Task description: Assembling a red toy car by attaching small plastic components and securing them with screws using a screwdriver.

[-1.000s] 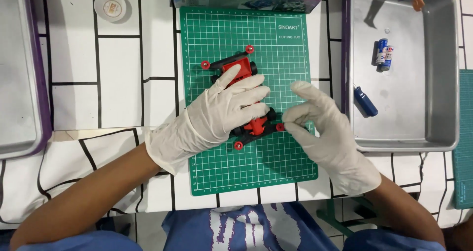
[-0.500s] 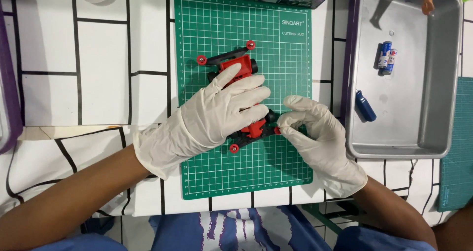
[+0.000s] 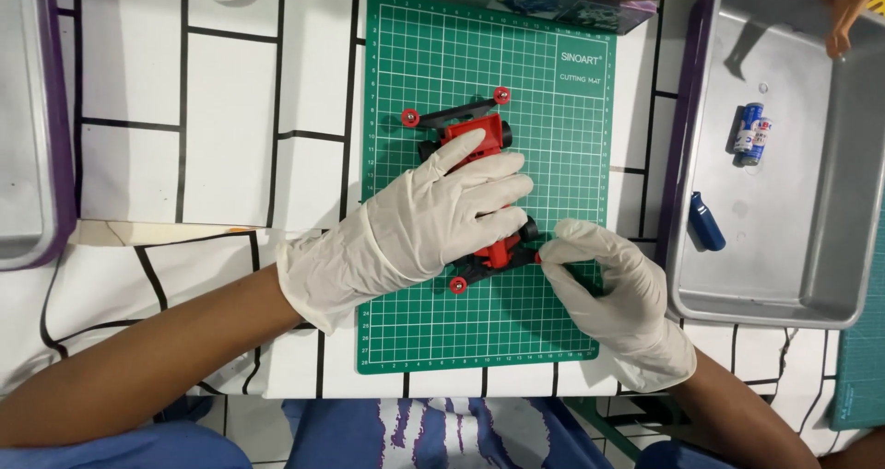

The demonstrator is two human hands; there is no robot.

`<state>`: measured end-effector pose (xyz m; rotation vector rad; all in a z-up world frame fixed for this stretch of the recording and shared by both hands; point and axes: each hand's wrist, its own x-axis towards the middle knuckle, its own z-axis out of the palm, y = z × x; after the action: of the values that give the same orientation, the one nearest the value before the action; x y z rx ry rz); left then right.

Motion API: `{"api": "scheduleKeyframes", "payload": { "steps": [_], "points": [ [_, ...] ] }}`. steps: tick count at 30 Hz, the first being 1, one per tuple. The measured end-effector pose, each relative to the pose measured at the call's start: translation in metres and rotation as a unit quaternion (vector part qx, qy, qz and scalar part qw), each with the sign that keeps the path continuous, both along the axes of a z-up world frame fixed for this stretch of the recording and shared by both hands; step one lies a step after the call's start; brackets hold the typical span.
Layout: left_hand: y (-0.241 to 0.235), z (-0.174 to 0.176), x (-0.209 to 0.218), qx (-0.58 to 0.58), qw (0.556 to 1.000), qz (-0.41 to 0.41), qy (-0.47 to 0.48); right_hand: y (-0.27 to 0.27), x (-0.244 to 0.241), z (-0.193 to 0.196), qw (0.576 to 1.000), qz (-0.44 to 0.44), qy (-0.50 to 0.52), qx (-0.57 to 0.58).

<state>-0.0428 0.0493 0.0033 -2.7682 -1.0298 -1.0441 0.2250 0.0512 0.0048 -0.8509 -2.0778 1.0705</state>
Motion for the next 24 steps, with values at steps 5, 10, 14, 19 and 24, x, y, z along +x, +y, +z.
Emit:
{"api": "scheduleKeyframes", "payload": {
  "steps": [5, 10, 14, 19, 24],
  "points": [
    [-0.001, 0.001, -0.001, -0.007, 1.0, 0.004, 0.003, -0.001, -0.003, 0.003, 1.0, 0.0, 0.004, 0.004],
    [0.0, -0.004, 0.001, 0.0, 1.0, 0.006, 0.007, -0.001, -0.007, 0.007, 1.0, -0.01, 0.0, -0.005],
    [-0.002, -0.003, 0.001, 0.0, 1.0, 0.008, -0.006, -0.001, -0.01, 0.011, 1.0, -0.012, -0.002, 0.018],
    [-0.001, 0.0, 0.0, 0.007, 1.0, 0.017, 0.003, 0.0, -0.017, 0.022, 1.0, -0.006, 0.008, -0.018],
    [-0.001, 0.006, -0.001, 0.013, 1.0, 0.013, 0.0, 0.0, -0.022, 0.027, 0.999, 0.007, -0.008, -0.035]
  ]
}}
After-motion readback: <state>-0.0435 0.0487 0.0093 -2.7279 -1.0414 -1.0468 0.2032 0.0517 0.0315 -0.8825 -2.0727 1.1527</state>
